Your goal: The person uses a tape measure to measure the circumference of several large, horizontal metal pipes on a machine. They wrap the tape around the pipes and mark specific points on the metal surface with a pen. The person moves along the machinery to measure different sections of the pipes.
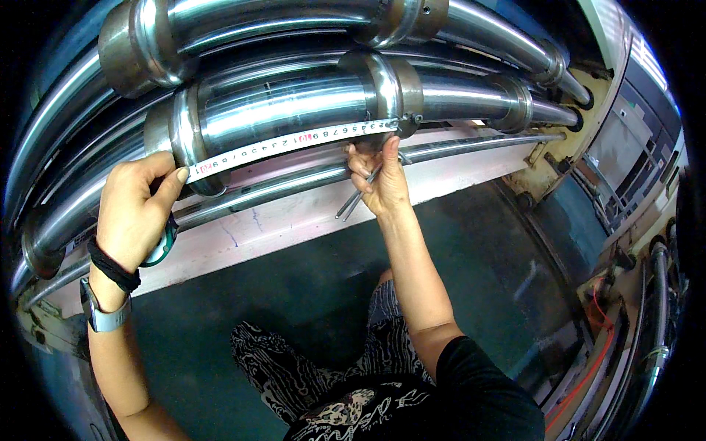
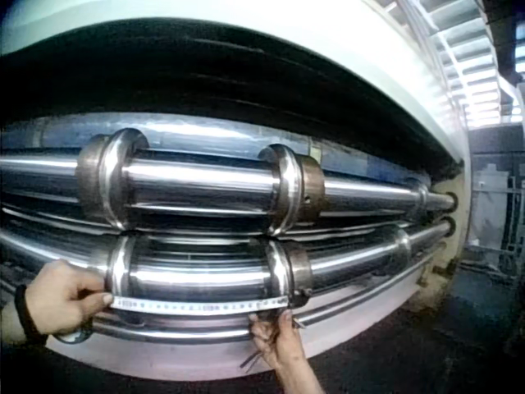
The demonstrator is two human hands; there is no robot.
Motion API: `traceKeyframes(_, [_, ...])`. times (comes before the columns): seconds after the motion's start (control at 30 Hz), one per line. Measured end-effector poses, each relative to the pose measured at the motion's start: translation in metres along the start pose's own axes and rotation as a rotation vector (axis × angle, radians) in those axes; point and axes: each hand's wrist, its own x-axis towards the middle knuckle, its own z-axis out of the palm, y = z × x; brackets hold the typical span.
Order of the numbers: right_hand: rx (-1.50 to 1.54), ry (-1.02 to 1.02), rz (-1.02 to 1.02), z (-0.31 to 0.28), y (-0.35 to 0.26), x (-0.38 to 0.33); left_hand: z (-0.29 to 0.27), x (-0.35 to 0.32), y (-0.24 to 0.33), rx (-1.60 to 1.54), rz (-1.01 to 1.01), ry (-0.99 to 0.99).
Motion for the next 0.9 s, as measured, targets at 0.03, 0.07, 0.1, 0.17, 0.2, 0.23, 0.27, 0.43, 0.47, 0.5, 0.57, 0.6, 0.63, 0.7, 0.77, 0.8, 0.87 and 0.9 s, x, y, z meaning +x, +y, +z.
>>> traceKeyframes(0.03, [0.004, 0.004, 0.004, 0.0, 0.0, 0.0, 0.0, 0.0, 0.0, -0.001, 0.001, -0.005])
traceKeyframes(0.07, [0.004, 0.003, 0.002, 0.0, 0.0, 0.0, 0.0, 0.001, -0.001, -0.001, 0.002, -0.009])
traceKeyframes(0.1, [0.005, 0.002, 0.0, 0.0, 0.0, 0.0, 0.0, 0.001, -0.002, 0.003, 0.004, -0.006])
traceKeyframes(0.17, [0.006, 0.003, -0.001, 0.001, 0.0, 0.0, 0.001, 0.001, -0.003, 0.008, 0.006, 0.002])
traceKeyframes(0.2, [0.006, 0.007, 0.001, 0.002, 0.0, -0.001, 0.001, 0.001, -0.003, 0.013, 0.005, 0.003])
traceKeyframes(0.23, [0.005, 0.01, 0.002, 0.002, 0.0, -0.001, 0.001, 0.0, -0.002, 0.017, 0.004, 0.005])
traceKeyframes(0.27, [0.009, 0.013, -0.001, 0.003, 0.0, -0.001, 0.0, 0.0, -0.001, 0.024, 0.002, 0.007])
traceKeyframes(0.43, [0.022, 0.019, -0.005, 0.004, 0.0, -0.001, 0.0, 0.001, 0.0, 0.017, 0.016, 0.008])
traceKeyframes(0.47, [0.024, 0.015, -0.005, 0.004, 0.001, -0.001, 0.0, 0.001, -0.001, 0.013, 0.013, 0.006])
traceKeyframes(0.5, [0.027, 0.011, -0.006, 0.005, 0.001, -0.001, 0.001, 0.001, -0.002, 0.001, 0.009, 0.008])
traceKeyframes(0.57, [0.031, 0.008, -0.007, 0.006, 0.001, -0.001, 0.004, 0.0, -0.008, -0.027, 0.003, 0.01])
traceKeyframes(0.6, [0.033, 0.01, -0.006, 0.006, 0.001, -0.001, 0.004, 0.001, -0.008, -0.027, 0.011, 0.009])
traceKeyframes(0.63, [0.036, 0.012, -0.006, 0.007, 0.001, -0.001, 0.003, 0.001, -0.008, -0.027, 0.019, 0.008])
traceKeyframes(0.7, [0.02, 0.031, -0.003, 0.008, 0.0, -0.002, 0.003, 0.001, -0.009, -0.023, 0.028, 0.005])
traceKeyframes(0.77, [0.013, 0.039, -0.007, 0.008, 0.0, -0.002, 0.003, 0.001, -0.011, -0.013, 0.033, 0.007])
traceKeyframes(0.8, [0.012, 0.037, -0.012, 0.009, 0.0, -0.002, 0.003, 0.0, -0.01, -0.013, 0.02, 0.002])
traceKeyframes(0.87, [0.016, 0.036, -0.014, 0.009, 0.0, -0.002, 0.002, 0.0, -0.007, -0.012, -0.007, -0.009])
traceKeyframes(0.9, [0.019, 0.037, -0.011, 0.009, 0.0, -0.002, 0.001, 0.0, -0.007, -0.013, -0.006, -0.011])
